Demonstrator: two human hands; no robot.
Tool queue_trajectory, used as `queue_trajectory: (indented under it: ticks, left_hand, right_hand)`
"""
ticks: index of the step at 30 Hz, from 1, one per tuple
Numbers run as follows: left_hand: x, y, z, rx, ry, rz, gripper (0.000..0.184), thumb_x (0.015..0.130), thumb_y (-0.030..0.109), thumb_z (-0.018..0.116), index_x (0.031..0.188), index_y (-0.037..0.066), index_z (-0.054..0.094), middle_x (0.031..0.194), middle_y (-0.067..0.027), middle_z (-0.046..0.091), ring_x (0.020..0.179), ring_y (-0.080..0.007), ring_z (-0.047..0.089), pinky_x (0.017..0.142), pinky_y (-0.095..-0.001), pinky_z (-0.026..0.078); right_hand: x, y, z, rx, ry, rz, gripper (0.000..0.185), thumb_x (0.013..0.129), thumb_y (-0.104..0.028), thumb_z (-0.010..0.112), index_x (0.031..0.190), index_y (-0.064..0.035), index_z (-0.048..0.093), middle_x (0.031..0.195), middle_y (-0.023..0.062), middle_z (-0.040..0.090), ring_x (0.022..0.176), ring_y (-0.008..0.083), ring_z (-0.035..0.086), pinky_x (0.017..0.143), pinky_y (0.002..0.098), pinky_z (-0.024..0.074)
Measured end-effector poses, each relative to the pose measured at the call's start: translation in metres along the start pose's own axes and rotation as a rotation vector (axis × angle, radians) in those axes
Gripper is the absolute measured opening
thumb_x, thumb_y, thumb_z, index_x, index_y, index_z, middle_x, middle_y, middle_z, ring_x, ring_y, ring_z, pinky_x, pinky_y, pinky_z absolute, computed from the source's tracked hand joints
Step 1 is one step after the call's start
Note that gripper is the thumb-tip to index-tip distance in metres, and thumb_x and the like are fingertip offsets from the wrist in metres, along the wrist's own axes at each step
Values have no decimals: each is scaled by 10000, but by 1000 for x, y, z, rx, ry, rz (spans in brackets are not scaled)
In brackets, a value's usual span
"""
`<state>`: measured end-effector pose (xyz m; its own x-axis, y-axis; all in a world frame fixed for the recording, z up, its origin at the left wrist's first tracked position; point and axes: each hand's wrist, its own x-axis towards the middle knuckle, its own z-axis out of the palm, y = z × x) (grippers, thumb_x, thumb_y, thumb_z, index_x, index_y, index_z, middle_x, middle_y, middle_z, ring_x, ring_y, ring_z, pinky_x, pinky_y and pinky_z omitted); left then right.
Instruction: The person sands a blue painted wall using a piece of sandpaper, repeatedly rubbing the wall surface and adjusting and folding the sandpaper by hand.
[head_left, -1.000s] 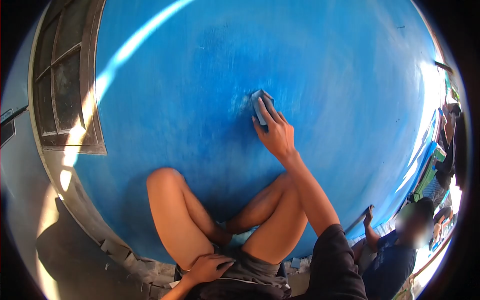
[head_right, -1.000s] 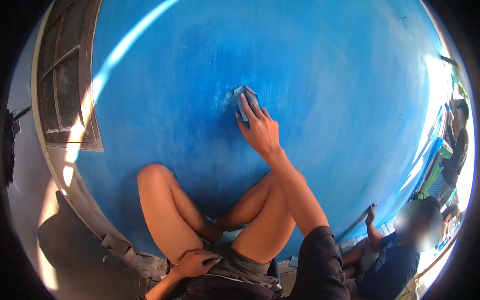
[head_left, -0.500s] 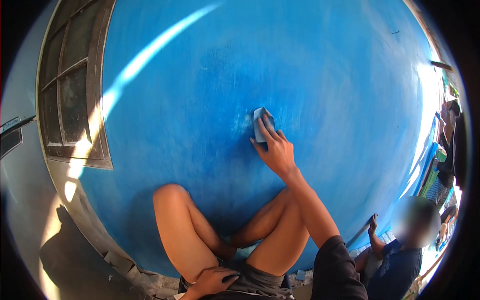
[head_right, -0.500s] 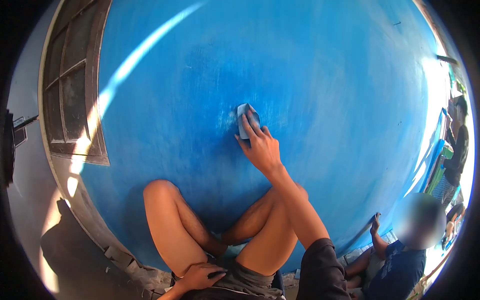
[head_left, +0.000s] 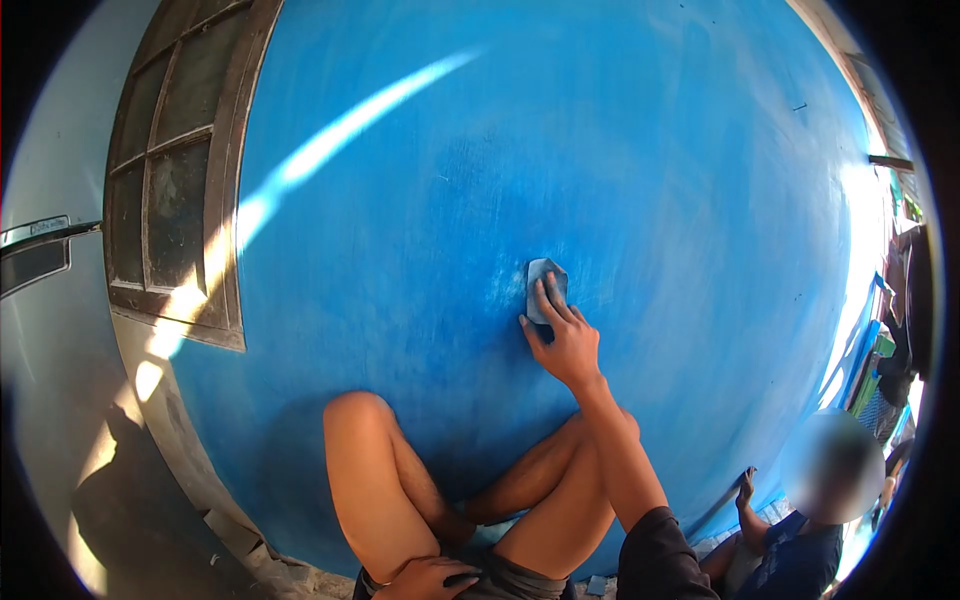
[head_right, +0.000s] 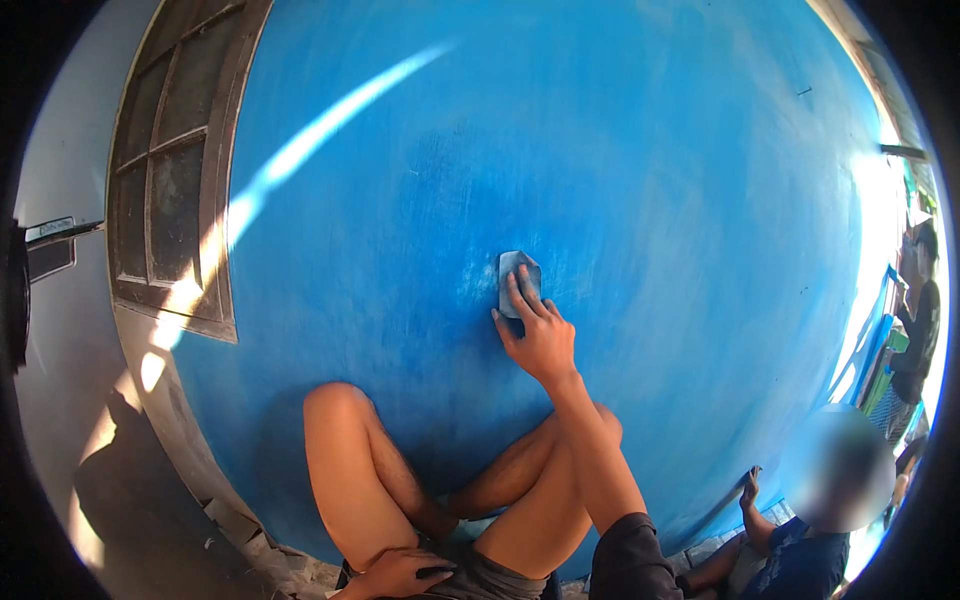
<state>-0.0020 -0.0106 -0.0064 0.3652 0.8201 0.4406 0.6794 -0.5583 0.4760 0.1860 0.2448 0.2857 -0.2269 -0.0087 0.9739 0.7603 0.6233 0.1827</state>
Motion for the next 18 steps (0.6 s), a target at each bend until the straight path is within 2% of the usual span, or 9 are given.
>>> queue_trajectory:
  ticks: [7, 9, 18]
  left_hand:
    - [1, 1, -4, -63, 5, 0, 249, 948, 374, 703, 1088, 192, 797, 995, -63, 773, 891, -251, 732, 795, -350, 583]
    - [2, 7, -9, -112, -30, -52, 313, 937, 323, 673, 1122, 91, 772, 1123, -142, 749, 1008, -334, 712, 905, -442, 556]
    - [3, 14, -17, -122, -83, -62, 310, 931, 312, 674, 1147, 110, 764, 1115, -148, 746, 1007, -337, 709, 904, -432, 556]
  right_hand:
    - [1, 2, -5, -16, -42, -8, 636, 871, -360, 778, 1448, -175, 585, 1487, 35, 576, 755, 269, 717, 588, 331, 587]
    - [-2, 6, 0, -1, -16, -36, 611, 889, -334, 764, 1451, -185, 578, 1491, 37, 572, 773, 272, 730, 584, 338, 586]
    - [-3, 1, -1, -11, -28, 9, 499, 951, -282, 700, 1430, -185, 600, 1486, 50, 574, 780, 302, 730, 591, 356, 593]
